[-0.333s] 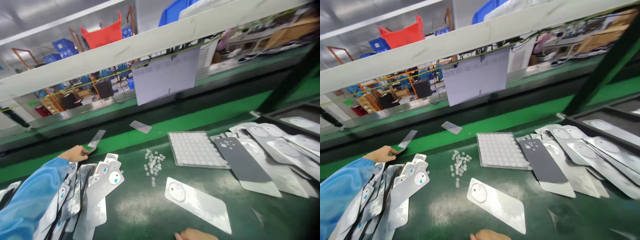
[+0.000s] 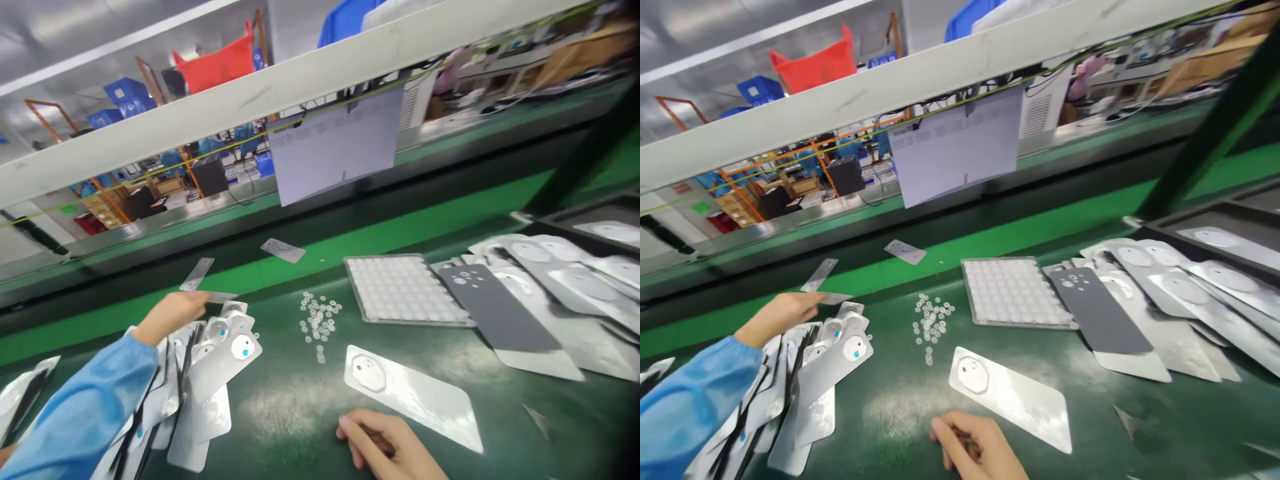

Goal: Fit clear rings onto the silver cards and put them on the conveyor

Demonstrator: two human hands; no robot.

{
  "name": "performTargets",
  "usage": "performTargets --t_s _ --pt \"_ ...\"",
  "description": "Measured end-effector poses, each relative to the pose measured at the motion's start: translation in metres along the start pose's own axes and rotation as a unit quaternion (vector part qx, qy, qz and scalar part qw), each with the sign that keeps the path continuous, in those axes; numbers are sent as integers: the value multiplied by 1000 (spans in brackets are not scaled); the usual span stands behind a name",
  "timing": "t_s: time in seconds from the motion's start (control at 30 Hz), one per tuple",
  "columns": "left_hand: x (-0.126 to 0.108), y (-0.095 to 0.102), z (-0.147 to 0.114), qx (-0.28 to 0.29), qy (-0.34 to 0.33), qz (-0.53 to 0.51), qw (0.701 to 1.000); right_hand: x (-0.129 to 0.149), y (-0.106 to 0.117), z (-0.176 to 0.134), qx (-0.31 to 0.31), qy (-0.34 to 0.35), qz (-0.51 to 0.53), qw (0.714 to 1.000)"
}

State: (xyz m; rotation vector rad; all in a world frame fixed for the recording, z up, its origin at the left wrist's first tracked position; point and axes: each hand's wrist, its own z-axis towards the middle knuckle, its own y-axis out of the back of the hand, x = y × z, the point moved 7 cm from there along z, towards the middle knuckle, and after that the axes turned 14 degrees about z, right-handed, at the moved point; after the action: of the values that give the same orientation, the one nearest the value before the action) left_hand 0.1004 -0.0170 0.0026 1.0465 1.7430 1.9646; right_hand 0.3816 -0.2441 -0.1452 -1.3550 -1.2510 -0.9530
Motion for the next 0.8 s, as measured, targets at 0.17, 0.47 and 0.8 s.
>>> performTargets --t_s 0.17,0.47,0.8 --pt "-140 35 -57 -201 -266 -45 942 0 -57 29 92 -164 255 948" --pt "-149 -18 -71 -141 123 -573 798 13 -57 30 86 14 169 982" --pt "-197 -84 -50 -44 245 -775 581 -4 -64 23 117 20 -22 993"
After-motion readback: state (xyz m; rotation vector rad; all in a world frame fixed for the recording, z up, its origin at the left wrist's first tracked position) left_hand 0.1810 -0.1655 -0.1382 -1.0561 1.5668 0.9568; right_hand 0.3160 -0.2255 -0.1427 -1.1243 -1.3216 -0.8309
